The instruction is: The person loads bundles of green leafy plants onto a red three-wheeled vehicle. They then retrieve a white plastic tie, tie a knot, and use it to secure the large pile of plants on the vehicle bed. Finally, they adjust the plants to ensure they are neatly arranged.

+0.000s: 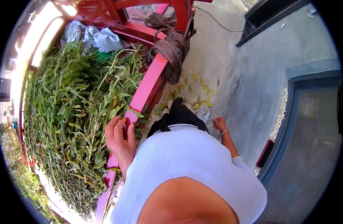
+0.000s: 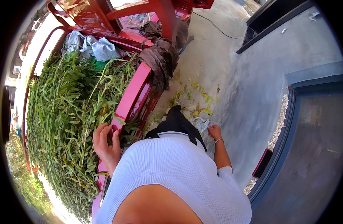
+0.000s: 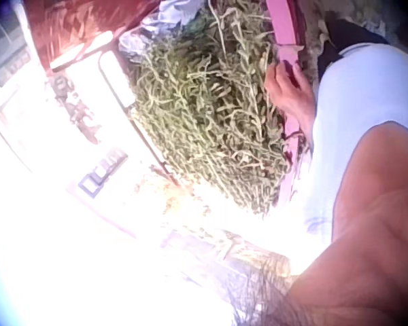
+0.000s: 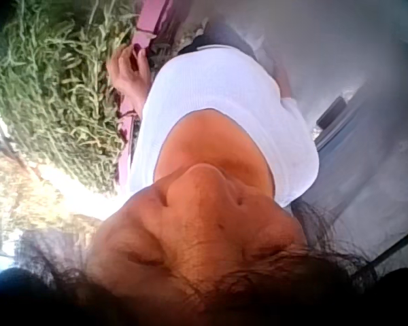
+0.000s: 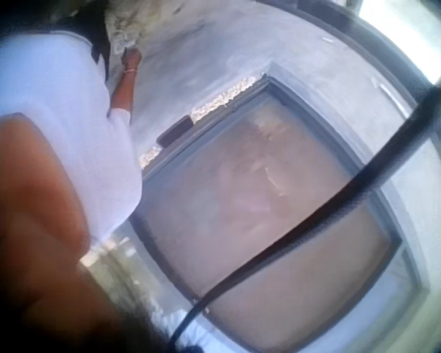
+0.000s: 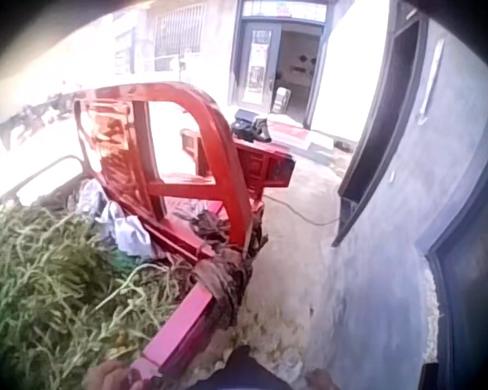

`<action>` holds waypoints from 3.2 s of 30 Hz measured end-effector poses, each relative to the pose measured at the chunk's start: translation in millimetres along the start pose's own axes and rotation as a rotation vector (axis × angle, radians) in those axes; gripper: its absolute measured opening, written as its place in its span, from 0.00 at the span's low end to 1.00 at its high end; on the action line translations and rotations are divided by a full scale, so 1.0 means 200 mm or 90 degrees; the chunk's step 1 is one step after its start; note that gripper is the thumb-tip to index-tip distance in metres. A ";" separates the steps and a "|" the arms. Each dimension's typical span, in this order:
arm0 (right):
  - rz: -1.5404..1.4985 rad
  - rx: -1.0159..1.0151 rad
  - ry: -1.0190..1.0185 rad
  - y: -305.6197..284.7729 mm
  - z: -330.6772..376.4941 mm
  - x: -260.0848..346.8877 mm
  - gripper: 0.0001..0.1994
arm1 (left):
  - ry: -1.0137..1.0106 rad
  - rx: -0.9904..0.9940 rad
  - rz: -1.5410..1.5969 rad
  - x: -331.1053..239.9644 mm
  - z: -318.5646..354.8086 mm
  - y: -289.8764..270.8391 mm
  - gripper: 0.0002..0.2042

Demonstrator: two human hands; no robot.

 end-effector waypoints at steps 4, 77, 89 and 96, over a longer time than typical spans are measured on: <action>0.058 0.094 0.102 -0.06 -0.07 0.21 0.07 | -0.031 -0.021 0.009 0.05 -0.01 -0.01 0.12; -0.316 0.878 -0.414 0.49 -1.23 4.79 0.06 | -0.437 -0.387 -0.143 -0.55 -0.98 1.12 0.12; -0.003 0.595 -0.475 0.65 -1.78 4.34 0.10 | -0.384 -0.201 -0.539 -0.65 -1.15 1.05 0.11; 0.029 0.665 -0.443 0.66 -1.77 4.34 0.13 | -0.353 -0.201 -0.514 -0.69 -1.29 1.01 0.12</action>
Point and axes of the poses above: each hand's wrist, its own z-axis away from the middle knuckle, its own y-axis out of the palm, x = y × z, the point moved 4 cm from there along -z, towards the middle knuckle, and after that the axes turned 7 degrees about x, right-handed, at the moved point
